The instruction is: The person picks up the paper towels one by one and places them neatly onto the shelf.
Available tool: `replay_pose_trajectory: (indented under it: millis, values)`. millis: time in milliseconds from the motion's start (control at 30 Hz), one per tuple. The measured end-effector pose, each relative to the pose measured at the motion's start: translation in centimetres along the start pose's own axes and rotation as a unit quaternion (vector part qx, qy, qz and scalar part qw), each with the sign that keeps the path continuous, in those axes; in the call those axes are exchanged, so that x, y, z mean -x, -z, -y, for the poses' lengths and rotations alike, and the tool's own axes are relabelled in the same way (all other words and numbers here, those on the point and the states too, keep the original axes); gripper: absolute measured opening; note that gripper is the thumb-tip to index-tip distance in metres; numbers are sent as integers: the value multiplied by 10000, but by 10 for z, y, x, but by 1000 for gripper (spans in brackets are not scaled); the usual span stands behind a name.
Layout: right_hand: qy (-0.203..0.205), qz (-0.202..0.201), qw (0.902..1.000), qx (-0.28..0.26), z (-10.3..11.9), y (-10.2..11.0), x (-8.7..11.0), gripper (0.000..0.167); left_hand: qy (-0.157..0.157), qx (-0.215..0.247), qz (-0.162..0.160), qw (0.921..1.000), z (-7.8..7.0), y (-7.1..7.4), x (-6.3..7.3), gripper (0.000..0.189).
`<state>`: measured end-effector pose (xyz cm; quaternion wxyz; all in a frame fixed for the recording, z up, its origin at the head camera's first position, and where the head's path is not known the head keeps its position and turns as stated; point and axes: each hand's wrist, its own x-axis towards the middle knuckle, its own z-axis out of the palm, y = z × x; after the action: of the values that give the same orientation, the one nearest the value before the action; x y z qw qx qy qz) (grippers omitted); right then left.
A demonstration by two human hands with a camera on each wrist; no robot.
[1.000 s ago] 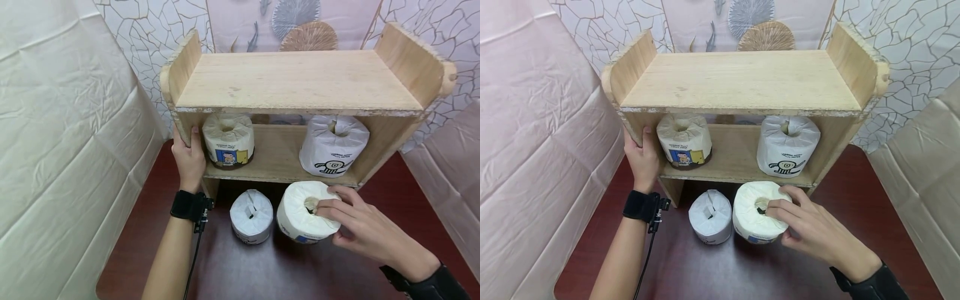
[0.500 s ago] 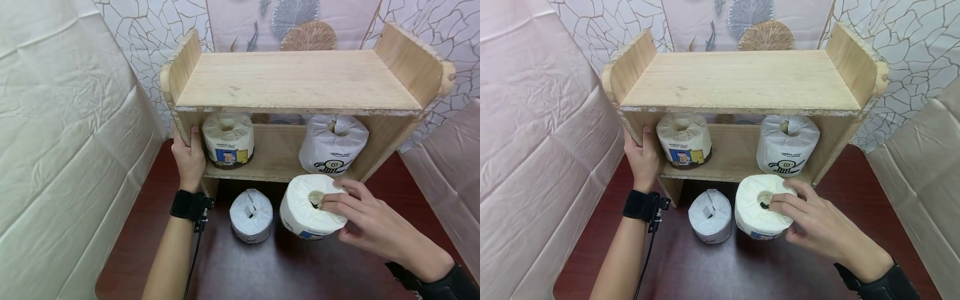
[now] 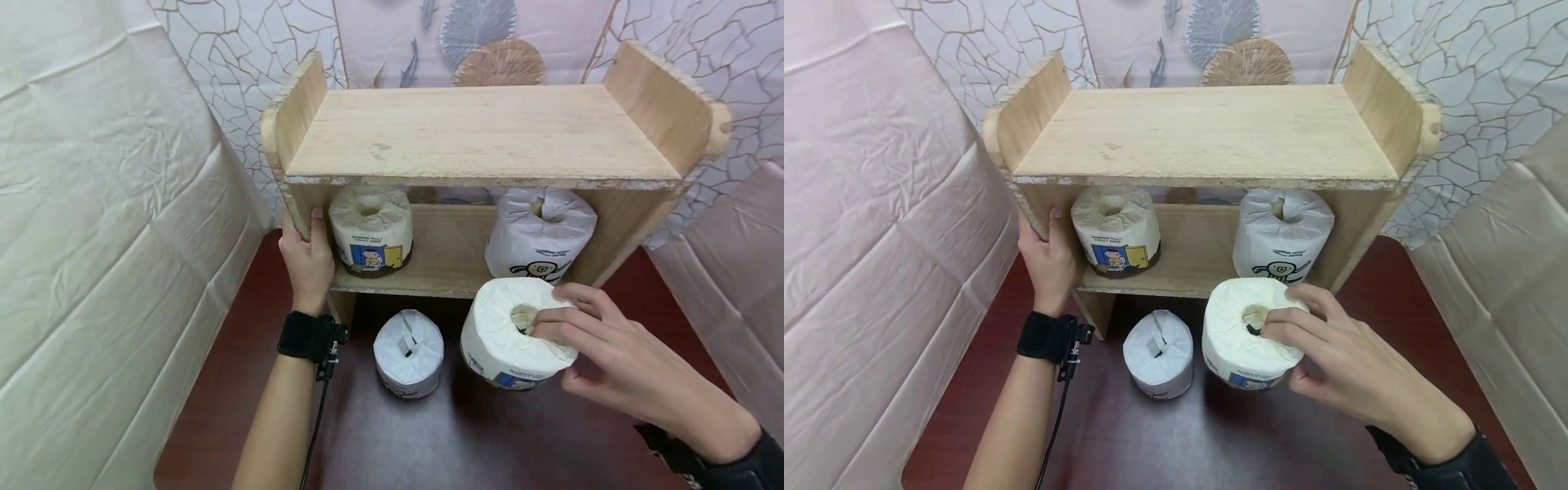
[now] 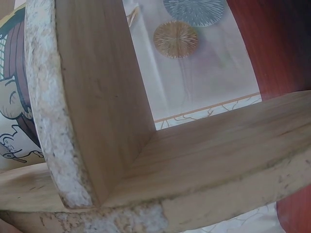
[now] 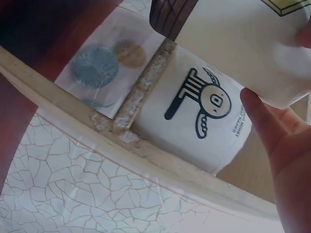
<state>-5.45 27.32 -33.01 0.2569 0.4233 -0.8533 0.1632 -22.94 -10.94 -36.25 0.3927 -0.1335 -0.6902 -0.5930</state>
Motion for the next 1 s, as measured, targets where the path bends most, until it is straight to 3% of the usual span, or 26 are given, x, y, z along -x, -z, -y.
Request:
replay_pose_trajectory:
  millis: [267,1000]
  values:
    - [39,-279,9996,-84,1,4,-6,40,138,203,30,9997,-1,-2,0,43]
    - [381,-252,9988,-196,3,33,-33,38,90,139,2,9999,0,0,1,43]
